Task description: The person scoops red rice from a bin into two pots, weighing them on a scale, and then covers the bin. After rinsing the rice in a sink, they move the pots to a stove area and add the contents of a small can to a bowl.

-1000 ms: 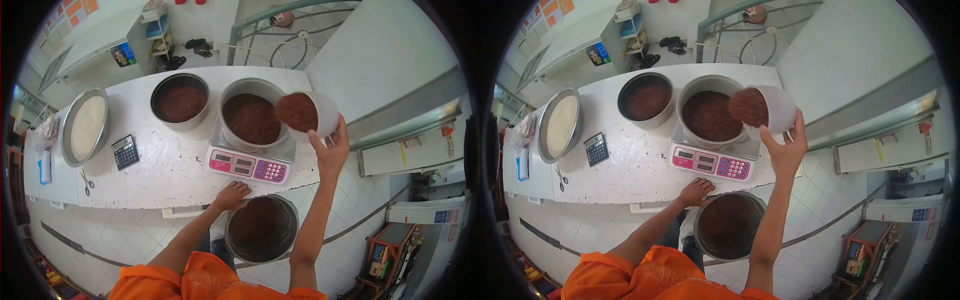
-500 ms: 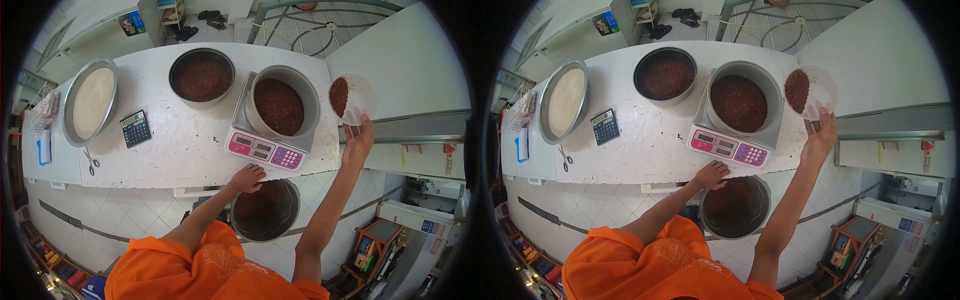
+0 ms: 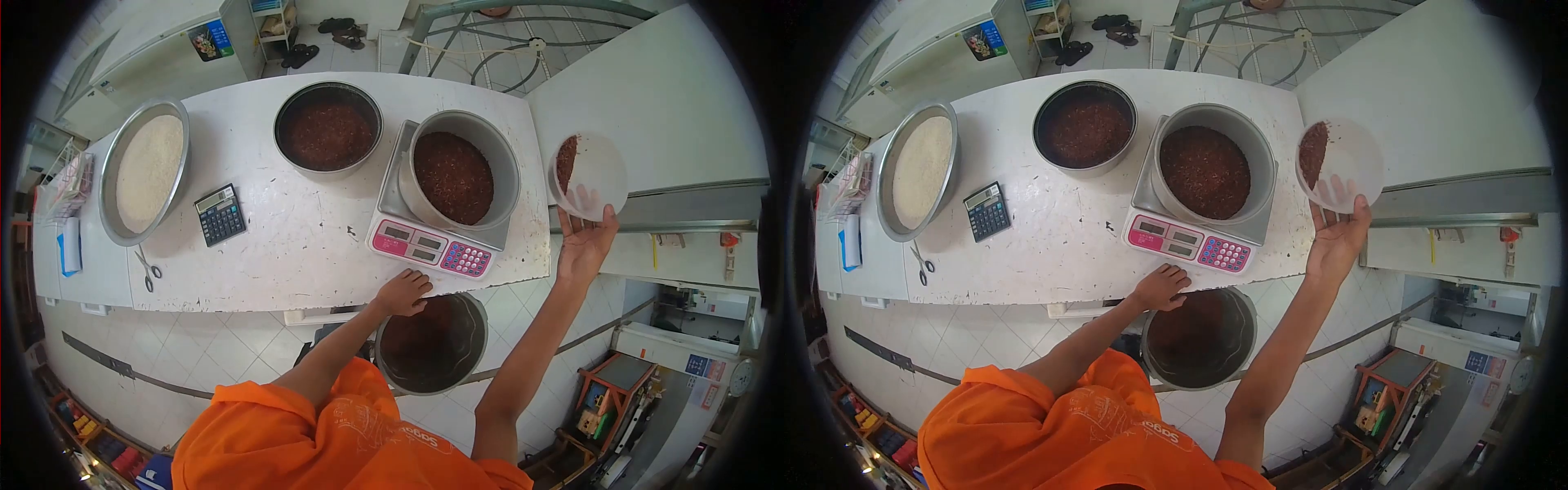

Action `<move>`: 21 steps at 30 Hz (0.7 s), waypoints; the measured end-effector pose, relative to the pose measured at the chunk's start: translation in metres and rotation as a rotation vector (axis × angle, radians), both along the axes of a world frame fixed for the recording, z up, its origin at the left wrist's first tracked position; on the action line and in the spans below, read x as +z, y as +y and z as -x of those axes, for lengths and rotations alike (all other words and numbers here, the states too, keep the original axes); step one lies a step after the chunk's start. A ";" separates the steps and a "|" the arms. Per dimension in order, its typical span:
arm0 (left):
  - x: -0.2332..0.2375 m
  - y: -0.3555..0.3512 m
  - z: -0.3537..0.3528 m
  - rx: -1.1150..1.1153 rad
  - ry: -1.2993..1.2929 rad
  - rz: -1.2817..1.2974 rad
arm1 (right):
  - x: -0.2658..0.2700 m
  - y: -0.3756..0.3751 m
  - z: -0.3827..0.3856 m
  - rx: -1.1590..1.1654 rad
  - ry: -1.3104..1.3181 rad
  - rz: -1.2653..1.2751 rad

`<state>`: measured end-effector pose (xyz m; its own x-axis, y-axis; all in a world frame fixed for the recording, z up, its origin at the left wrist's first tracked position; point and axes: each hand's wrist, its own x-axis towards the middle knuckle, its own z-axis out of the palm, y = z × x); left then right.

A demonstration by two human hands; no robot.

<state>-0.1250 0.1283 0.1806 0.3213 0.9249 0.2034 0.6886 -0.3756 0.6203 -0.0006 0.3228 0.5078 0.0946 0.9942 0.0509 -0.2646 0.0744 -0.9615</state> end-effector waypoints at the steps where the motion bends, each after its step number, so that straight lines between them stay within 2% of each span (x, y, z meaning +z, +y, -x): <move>1: -0.001 0.000 0.000 0.000 -0.009 0.002 | 0.000 -0.003 -0.001 0.000 0.000 -0.002; 6: -0.003 -0.001 -0.001 0.003 -0.044 -0.006 | -0.010 -0.041 -0.042 -0.136 0.044 -0.006; 8: -0.004 -0.001 -0.001 0.008 -0.010 -0.038 | -0.040 -0.066 -0.096 -0.230 -0.173 -0.054; 10: -0.003 0.000 0.000 0.010 -0.015 -0.038 | -0.039 -0.110 -0.113 -0.384 -0.485 -0.071; 12: -0.003 0.000 -0.001 -0.003 -0.018 -0.036 | -0.073 -0.152 -0.164 -0.551 -0.868 -0.127; 14: -0.003 0.000 -0.003 0.002 0.013 -0.020 | -0.085 -0.195 -0.172 -0.641 -1.078 -0.040; 15: -0.002 0.001 -0.005 -0.009 0.022 -0.021 | -0.090 -0.215 -0.183 -0.651 -1.069 -0.032; 17: 0.001 0.000 -0.004 -0.007 0.062 0.002 | -0.102 -0.249 -0.199 -0.442 -1.535 -0.035; 21: -0.007 -0.001 -0.008 -0.004 -0.001 -0.060 | -0.109 -0.305 -0.226 -0.472 -1.549 0.092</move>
<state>-0.1166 0.1272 0.1732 0.3251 0.9096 0.2587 0.6865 -0.4152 0.5969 0.2257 0.0179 0.3984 0.2937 0.8979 0.3278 0.9388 -0.2064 -0.2759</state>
